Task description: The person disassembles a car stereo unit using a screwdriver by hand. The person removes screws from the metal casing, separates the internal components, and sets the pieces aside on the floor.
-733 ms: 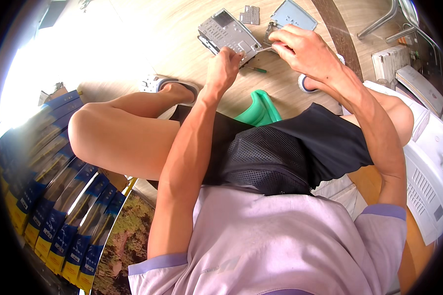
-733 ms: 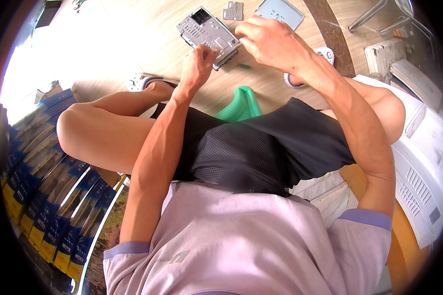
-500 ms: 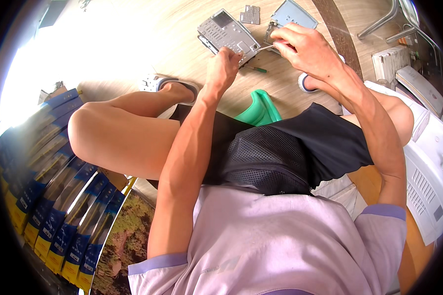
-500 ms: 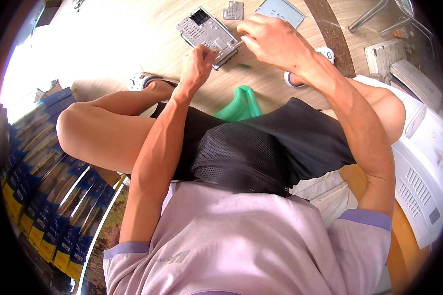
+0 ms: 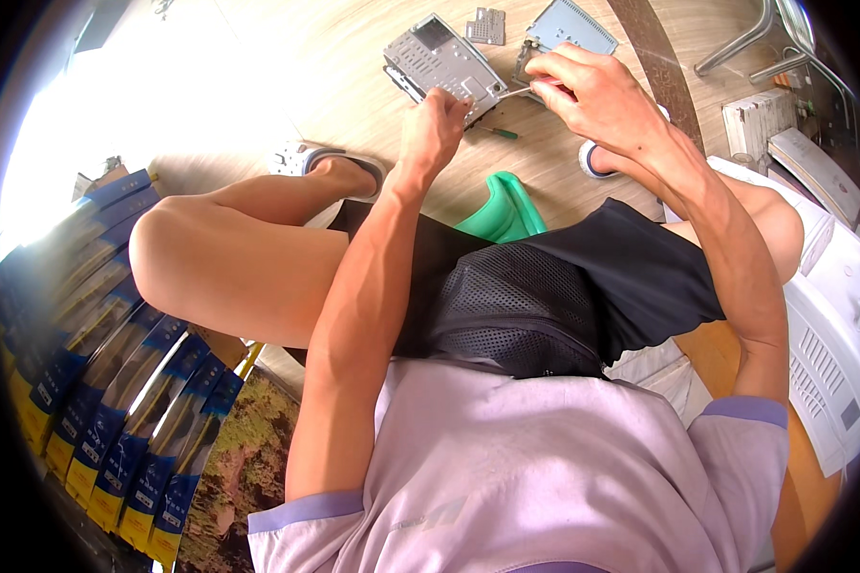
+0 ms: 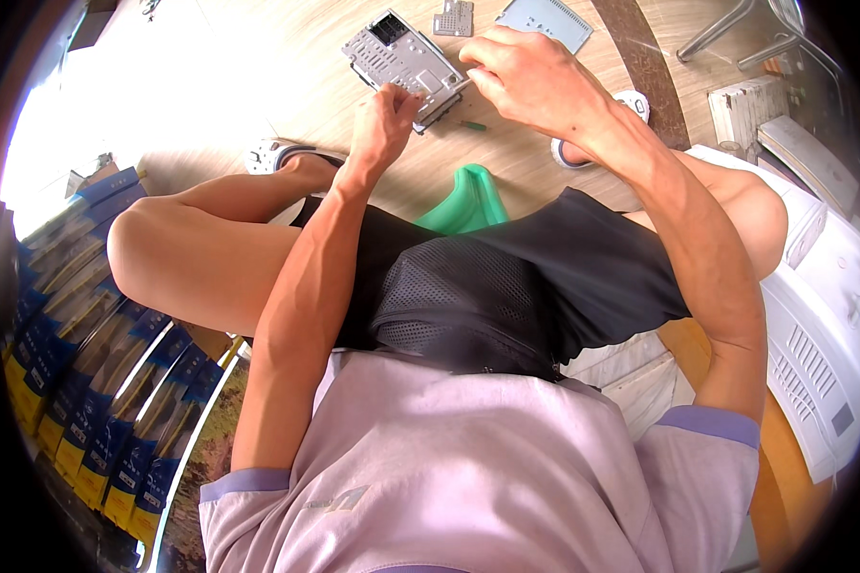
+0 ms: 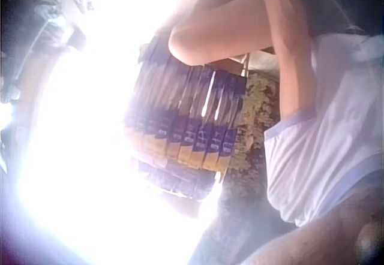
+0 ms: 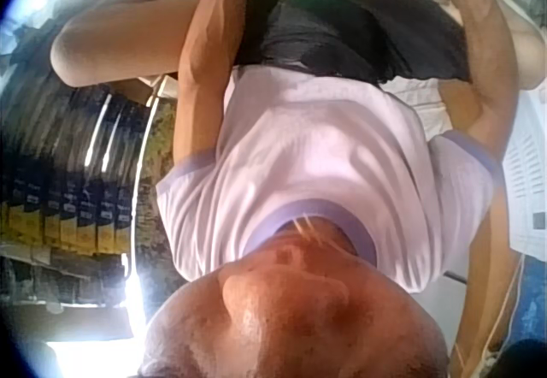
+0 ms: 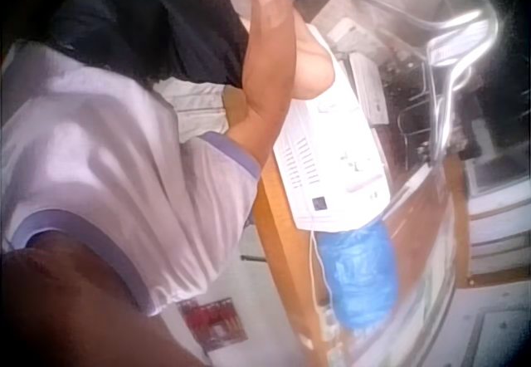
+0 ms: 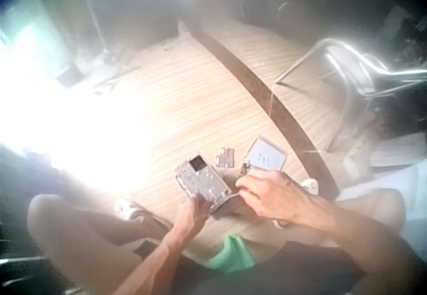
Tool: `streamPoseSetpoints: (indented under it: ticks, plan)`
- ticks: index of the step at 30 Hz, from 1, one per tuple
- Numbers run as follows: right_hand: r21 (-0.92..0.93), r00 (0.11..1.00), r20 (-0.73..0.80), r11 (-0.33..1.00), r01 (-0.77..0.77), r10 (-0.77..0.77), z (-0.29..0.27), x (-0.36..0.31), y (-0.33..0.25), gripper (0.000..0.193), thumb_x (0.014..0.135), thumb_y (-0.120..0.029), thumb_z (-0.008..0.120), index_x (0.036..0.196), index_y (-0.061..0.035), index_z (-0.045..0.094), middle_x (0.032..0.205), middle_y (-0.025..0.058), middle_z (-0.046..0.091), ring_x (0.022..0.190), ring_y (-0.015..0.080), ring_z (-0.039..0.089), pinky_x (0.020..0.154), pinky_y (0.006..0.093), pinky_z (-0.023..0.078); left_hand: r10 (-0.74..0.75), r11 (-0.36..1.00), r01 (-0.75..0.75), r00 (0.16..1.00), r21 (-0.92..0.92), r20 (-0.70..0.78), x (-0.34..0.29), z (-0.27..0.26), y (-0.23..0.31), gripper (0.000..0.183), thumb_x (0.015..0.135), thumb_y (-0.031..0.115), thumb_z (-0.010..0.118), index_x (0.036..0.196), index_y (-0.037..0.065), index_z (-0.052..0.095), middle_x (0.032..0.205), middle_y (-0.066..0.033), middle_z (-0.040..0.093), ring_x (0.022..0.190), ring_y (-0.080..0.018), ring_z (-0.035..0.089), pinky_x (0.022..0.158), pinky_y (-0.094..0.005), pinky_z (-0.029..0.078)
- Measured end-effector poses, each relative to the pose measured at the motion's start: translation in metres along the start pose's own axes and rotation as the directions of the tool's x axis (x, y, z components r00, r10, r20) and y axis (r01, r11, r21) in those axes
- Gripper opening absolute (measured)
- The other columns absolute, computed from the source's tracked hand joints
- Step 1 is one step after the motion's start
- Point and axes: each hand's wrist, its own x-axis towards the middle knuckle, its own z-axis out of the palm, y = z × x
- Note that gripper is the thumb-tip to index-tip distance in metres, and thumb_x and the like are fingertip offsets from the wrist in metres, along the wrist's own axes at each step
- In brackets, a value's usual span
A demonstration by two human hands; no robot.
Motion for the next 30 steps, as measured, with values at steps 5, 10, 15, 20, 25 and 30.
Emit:
streamPoseSetpoints:
  ticks: [5,10,15,20,25,30]
  plan:
    - [-0.021,0.999,-0.010,0.999,0.040,-0.041,0.0000,0.0013,-0.0004,0.012,0.095,-0.012,0.063,0.105,-0.0046,0.066,0.098,0.0112,0.068,0.091,0.0306,0.070,0.079,0.0406,0.059,-0.016,1.000,0.015,1.000,0.011,0.018,0.0006,-0.0007,0.0011,0.034,0.096,0.025,0.070,0.095,-0.008,0.070,0.081,-0.0250,0.073,0.078,-0.0373,0.074,0.075,-0.0442,0.056]
    - [-0.022,0.999,-0.016,0.999,0.046,-0.046,0.0010,0.0010,0.0017,0.012,0.095,-0.012,0.063,0.105,-0.0046,0.066,0.098,0.0113,0.068,0.091,0.0305,0.070,0.079,0.0404,0.059,-0.028,1.000,0.028,0.999,0.012,0.026,0.0009,-0.0006,0.0011,0.034,0.096,0.026,0.070,0.096,-0.008,0.070,0.082,-0.0249,0.073,0.079,-0.0372,0.074,0.075,-0.0443,0.056]
    - [0.013,0.998,-0.042,0.999,0.042,-0.042,0.0029,0.0010,0.0054,0.019,0.095,-0.011,0.070,0.113,-0.0033,0.068,0.097,0.0126,0.069,0.080,0.0311,0.069,0.070,0.0384,0.056,-0.023,1.000,0.023,1.000,0.010,0.019,0.0004,-0.0005,0.0020,0.034,0.096,0.027,0.070,0.095,-0.007,0.070,0.082,-0.0243,0.073,0.079,-0.0374,0.074,0.075,-0.0444,0.056]
    - [0.025,0.998,-0.045,0.999,0.045,-0.044,0.0041,0.0005,0.0079,0.019,0.095,-0.011,0.070,0.113,-0.0035,0.069,0.097,0.0125,0.069,0.079,0.0312,0.069,0.070,0.0383,0.056,-0.026,1.000,0.026,0.999,-0.002,0.028,0.0003,-0.0008,0.0027,0.033,0.097,0.026,0.069,0.093,-0.006,0.069,0.084,-0.0281,0.072,0.084,-0.0441,0.073,0.078,-0.0483,0.057]
    - [0.015,0.998,-0.044,0.999,0.050,-0.050,0.0035,0.0005,0.0080,0.019,0.095,-0.010,0.070,0.112,-0.0035,0.068,0.097,0.0126,0.069,0.079,0.0308,0.069,0.070,0.0385,0.056,-0.015,1.000,0.015,1.000,0.005,0.018,0.0000,-0.0007,0.0018,0.034,0.096,0.027,0.069,0.096,-0.007,0.070,0.082,-0.0239,0.073,0.078,-0.0372,0.073,0.075,-0.0442,0.056]
    - [0.034,0.997,-0.054,0.998,0.047,-0.045,0.0031,0.0007,0.0065,0.018,0.095,-0.010,0.069,0.112,-0.0033,0.069,0.096,0.0127,0.069,0.078,0.0303,0.069,0.070,0.0384,0.055,-0.034,0.999,0.034,0.999,0.016,0.026,0.0003,-0.0006,0.0012,0.034,0.096,0.027,0.069,0.096,-0.007,0.070,0.082,-0.0233,0.073,0.078,-0.0365,0.073,0.075,-0.0439,0.056]
